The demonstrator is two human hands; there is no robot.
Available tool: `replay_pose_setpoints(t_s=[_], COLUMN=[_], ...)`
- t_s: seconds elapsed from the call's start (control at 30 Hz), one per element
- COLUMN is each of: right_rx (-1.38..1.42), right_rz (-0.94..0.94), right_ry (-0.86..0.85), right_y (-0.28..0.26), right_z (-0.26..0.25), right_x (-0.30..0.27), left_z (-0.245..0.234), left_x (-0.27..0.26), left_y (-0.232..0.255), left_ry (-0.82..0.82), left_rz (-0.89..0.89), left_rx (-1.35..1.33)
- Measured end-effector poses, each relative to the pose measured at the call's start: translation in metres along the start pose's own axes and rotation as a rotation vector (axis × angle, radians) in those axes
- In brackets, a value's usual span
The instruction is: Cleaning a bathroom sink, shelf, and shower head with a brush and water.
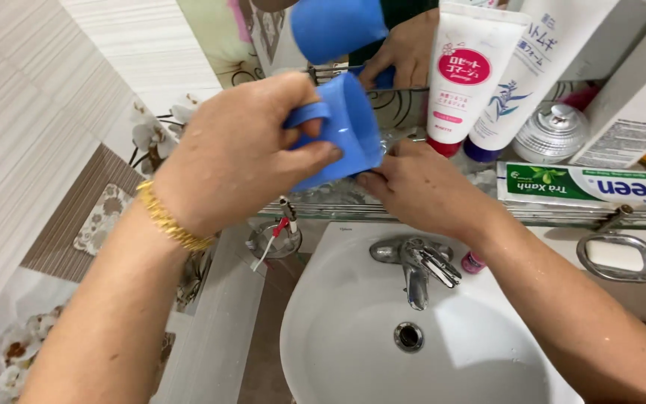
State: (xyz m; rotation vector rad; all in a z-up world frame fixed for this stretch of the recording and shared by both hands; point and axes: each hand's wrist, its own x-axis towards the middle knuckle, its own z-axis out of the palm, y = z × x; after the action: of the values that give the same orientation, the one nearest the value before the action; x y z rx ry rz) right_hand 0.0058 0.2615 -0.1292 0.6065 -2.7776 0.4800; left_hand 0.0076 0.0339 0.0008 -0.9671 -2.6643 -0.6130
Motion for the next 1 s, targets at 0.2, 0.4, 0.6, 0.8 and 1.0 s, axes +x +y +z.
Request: replay_pose_setpoints(t_s=[0.2,0.4,0.6,0.8,1.0], right_rx=[-0.168,-0.101,0.085,0.243,0.337], right_rz=[0.094,-0.025,-0.209,-0.178,-0.038], right_ry=[0.098,0.068,0.295,0.378,0.176], right_y=[0.006,-0.023,-0.042,-0.033,-0.032], right_z=[-0.02,0.008,0.003,0.007,0.045], right_x=[-0.029,0.004,-0.001,-0.076,-0.128], left_z=[-0.017,-0.02,-0.038,-0.051,-0.052], left_x=[-0.023,-0.034,-0.055,-0.073,-0.064], left_y=[-0.021,-0.038,-0.044,-0.059,-0.051], left_ry=[-0.039,-0.011,0.0,-0.037,-0.077], left_rz=[-0.275,-0.381,-0.425,-0.447,-0.24], left_rx=[0.031,-0.004,-0.016,0.13,0.383])
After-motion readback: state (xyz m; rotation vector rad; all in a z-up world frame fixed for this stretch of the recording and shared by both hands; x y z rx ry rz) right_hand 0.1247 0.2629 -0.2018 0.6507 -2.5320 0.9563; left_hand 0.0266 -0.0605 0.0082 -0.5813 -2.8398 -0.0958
